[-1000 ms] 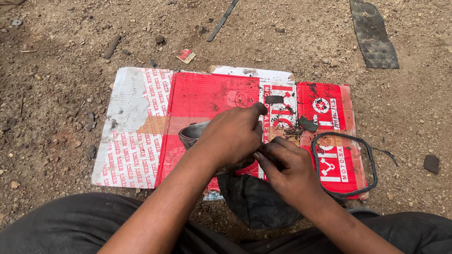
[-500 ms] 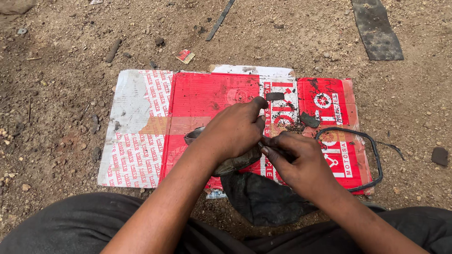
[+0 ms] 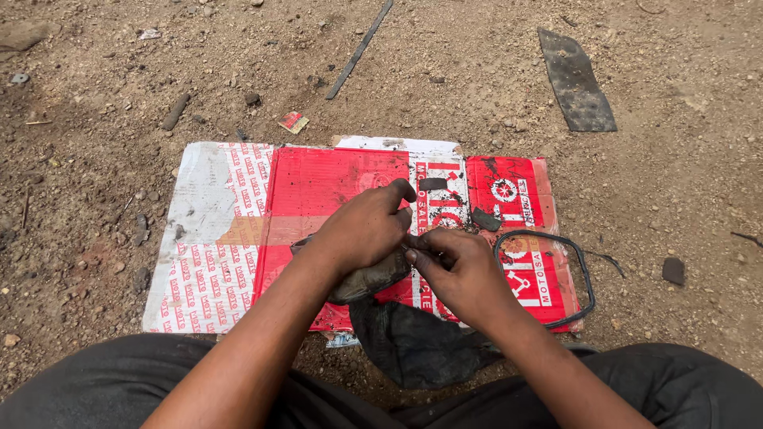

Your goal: The person cleans a metal motor housing with a cloth and then uses a small flat tool to scrape away dirt and old gasket material from the edges of the part.

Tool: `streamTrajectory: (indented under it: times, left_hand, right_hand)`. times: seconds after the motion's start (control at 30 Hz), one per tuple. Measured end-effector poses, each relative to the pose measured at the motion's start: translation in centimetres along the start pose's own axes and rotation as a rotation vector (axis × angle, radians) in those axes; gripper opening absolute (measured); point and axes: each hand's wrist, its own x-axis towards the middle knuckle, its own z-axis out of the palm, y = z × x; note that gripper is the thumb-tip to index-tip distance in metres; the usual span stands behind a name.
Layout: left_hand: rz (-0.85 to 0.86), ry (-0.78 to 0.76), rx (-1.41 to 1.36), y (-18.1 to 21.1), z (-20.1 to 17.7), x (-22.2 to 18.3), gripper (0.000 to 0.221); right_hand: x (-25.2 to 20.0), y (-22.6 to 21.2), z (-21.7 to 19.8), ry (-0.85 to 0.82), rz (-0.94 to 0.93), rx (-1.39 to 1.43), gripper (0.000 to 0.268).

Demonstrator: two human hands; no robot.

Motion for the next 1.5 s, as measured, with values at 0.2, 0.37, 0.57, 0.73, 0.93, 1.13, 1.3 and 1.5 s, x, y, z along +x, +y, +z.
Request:
streamTrajectory:
  times: [0.2, 0.37, 0.57, 0.73, 0.93, 1.13, 1.3, 1.5]
  left_hand:
    - [0.05, 0.017, -0.017, -1.5, 1.2, 0.5, 0.048]
    - [-0.068, -0.093, -0.155, -1.8, 0.4, 0.7, 0.054]
    - [-0.125, -0.074, -0.322, -3.5, 0.5, 2.3, 0.06]
    - [-0.209, -0.043, -0.506, -5.3, 2.2, 4.9, 0.054]
    - [-0.456, 0.02, -0.482, -5.1, 1.8, 5.2, 0.054]
    - [-0.411, -0.302, -1.085, -6.1, 3.2, 4.4, 0.066]
    - [-0.451, -0.19, -1.112, -2.9, 1.5, 2.8, 0.098]
    - [-0.368, 0.132, -0.83, -2.7, 2.4, 3.4, 0.09]
  right_hand:
    - [-4.9, 1.1, 1.5, -0.08, -0.061, -0.012, 0.017]
    - [-5.7, -3.5, 7.8, -0.097, -0.234, -0.087, 0.016]
    - [-7.4, -4.9, 6.8, -0.093, -0.223, 0.003, 0.024]
    - [-5.0, -3.6, 2.6, 0.038, 0.185, 0.256, 0.021]
    - [-5.5, -2.5, 1.7, 0.314, 0.165, 0.309, 0.023]
    - [-6.1, 0.3, 5.5, 0.461, 0.149, 0.62, 0.017]
    - [-4.9, 0.8, 3.4, 0.515, 0.128, 0.441, 0.024]
    - [-4.4, 0.3, 3.2, 0.284, 0.033, 0.2, 0.028]
